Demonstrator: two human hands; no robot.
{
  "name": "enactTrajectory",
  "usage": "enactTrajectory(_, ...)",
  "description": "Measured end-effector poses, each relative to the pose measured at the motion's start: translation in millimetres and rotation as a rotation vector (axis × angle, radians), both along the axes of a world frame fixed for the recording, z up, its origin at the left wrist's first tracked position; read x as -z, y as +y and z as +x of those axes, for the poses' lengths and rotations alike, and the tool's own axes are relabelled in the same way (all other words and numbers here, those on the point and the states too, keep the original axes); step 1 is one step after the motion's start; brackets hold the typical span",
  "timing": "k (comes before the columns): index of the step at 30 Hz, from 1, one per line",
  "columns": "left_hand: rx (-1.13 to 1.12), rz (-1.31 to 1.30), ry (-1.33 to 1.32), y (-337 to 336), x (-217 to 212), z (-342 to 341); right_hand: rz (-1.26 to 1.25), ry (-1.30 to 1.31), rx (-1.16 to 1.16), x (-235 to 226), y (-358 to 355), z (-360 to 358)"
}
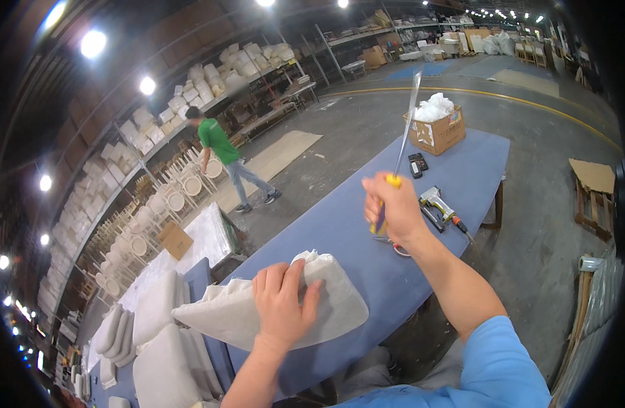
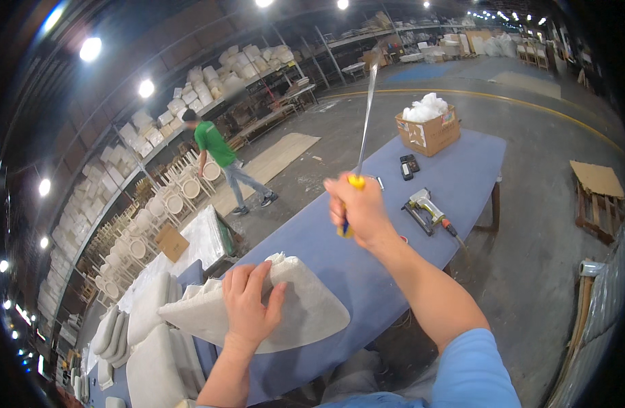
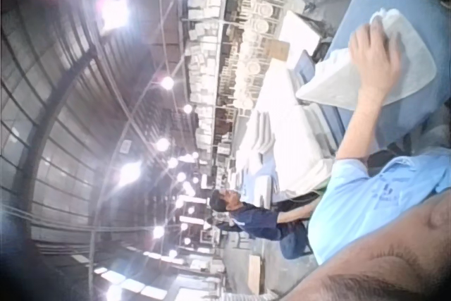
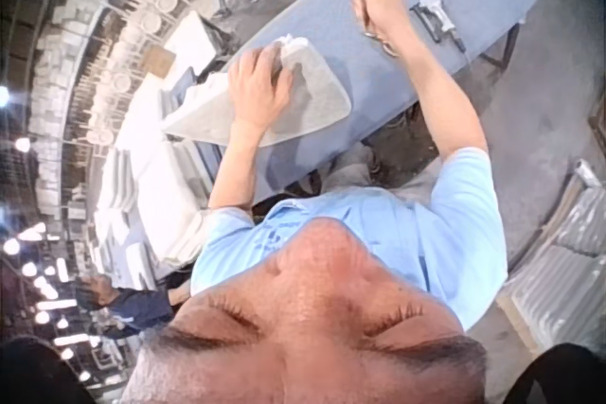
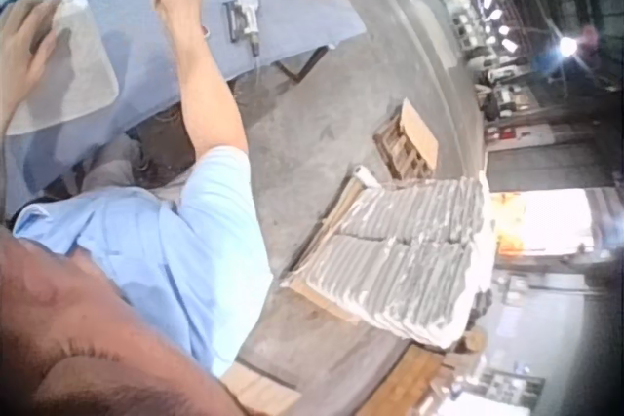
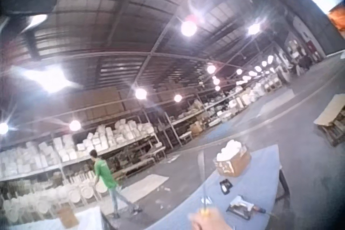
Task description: The person trims excess fabric from a cushion cover using a seam ripper and scissors. They repeatedly flip the cushion to access different edges, remove loose threads, and place the finished cushion on a stack.
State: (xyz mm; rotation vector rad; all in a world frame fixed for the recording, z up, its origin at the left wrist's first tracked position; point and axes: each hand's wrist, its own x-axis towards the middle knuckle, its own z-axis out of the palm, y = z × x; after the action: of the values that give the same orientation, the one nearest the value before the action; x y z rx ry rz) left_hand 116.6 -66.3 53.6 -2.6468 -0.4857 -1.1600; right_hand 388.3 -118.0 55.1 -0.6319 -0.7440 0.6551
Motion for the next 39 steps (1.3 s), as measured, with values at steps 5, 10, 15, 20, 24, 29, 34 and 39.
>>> enactTrajectory(5, 0.226, -0.105, 0.145, 10, -34, 13, -0.963, -0.824, 0.374, 178, -1, 31)
enactTrajectory(10, 0.216, -0.235, 0.243, 11, -47, 13, -1.201, -1.081, 0.245, 254, -6, 2)
enactTrajectory(15, 0.239, -0.384, 0.193, 14, -40, 5, -1.016, -1.137, 0.27, 263, 15, 3)
enactTrajectory(20, 0.282, -0.572, 0.185, 6, -55, 13, -1.045, -1.047, 0.572, 253, 34, 92)
enactTrajectory(24, 0.267, -0.534, 0.26, 8, -53, 9, -1.311, -1.186, 0.446, 256, 42, 117)
enactTrajectory(29, 0.255, -0.614, 0.236, 8, -54, 9, -1.37, -1.277, 0.332, 248, 58, 122)
enactTrajectory(34, 0.288, -0.604, 0.308, 9, -60, 12, -1.498, -1.247, 0.243, 228, 47, 134)
enactTrajectory(39, 0.326, -0.644, 0.242, 12, -53, 12, -1.113, -0.961, 0.28, 210, -8, 119)
